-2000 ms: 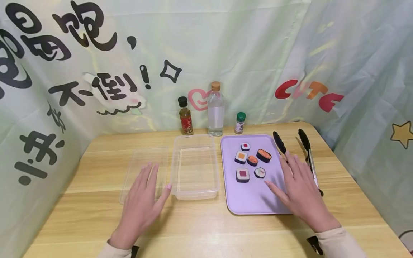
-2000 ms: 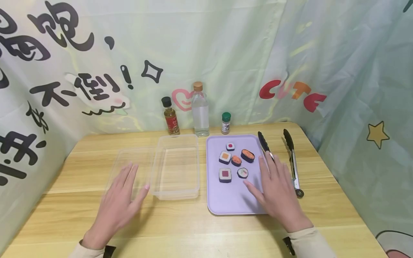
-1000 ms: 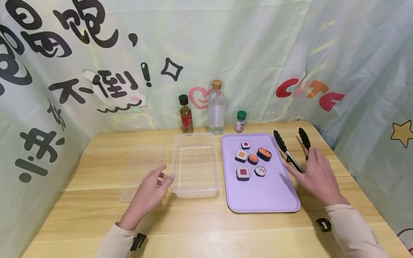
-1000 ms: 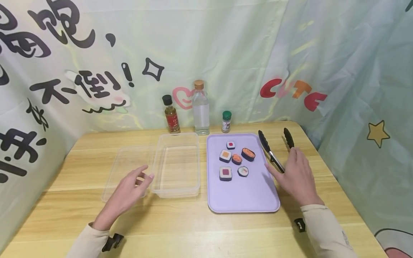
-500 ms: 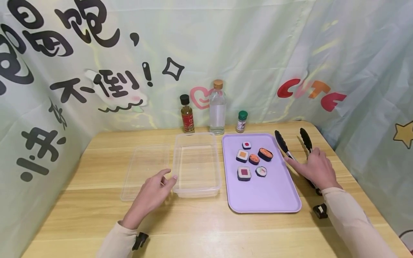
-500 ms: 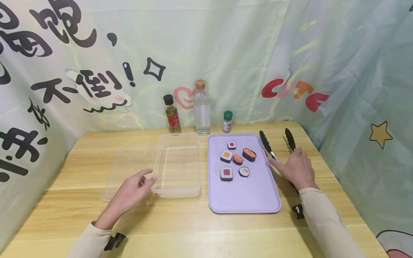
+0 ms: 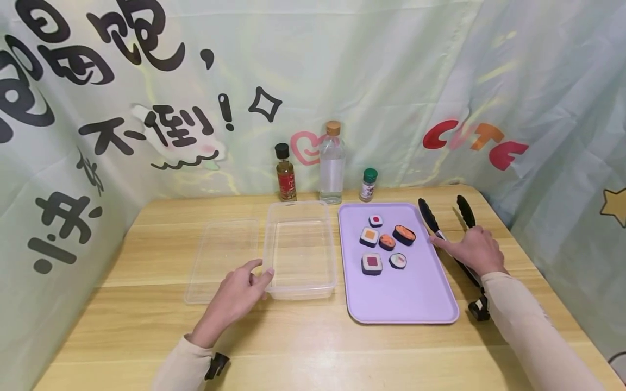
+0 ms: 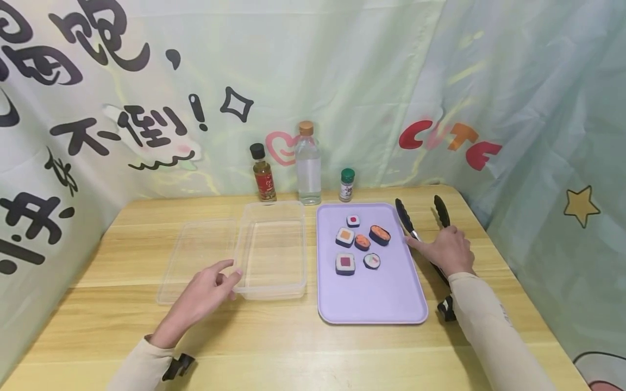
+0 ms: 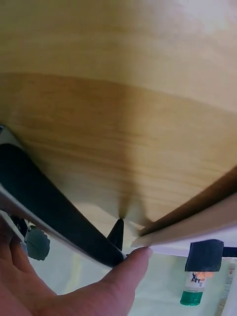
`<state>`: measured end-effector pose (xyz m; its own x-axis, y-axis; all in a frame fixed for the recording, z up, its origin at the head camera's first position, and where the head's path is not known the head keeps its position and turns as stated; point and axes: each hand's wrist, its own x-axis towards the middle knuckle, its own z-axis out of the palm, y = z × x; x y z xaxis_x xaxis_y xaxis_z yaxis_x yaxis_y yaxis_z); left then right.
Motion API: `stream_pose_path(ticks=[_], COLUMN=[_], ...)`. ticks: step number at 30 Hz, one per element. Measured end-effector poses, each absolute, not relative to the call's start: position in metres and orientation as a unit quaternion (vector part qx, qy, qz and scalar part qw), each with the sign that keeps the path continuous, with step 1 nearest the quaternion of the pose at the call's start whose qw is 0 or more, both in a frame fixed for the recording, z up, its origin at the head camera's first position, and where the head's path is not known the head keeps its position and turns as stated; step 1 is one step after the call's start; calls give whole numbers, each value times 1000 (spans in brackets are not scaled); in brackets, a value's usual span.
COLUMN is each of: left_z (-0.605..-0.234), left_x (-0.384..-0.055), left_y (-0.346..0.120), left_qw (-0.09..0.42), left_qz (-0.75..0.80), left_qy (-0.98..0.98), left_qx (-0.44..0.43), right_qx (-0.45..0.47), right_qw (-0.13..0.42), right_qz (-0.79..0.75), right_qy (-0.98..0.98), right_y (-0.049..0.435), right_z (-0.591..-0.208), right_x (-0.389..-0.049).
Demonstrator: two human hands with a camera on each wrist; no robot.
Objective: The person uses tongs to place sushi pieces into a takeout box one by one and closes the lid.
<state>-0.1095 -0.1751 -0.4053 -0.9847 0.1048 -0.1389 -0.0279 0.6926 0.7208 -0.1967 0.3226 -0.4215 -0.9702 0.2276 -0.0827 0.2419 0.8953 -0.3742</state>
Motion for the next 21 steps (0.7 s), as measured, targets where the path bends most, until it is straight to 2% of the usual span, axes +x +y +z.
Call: stream_pose_path(ticks=[21], left_z=[-411], left_x=[-109], left_y=[-171], left_qw=[86], left_qz=[413], left_qy=[906], left_qx=[32], right_qx=[92], right_qw=[-7], right_qz=[-245], right_qy=[965], right_y=[327], right_z=[-414], right_x=[-193])
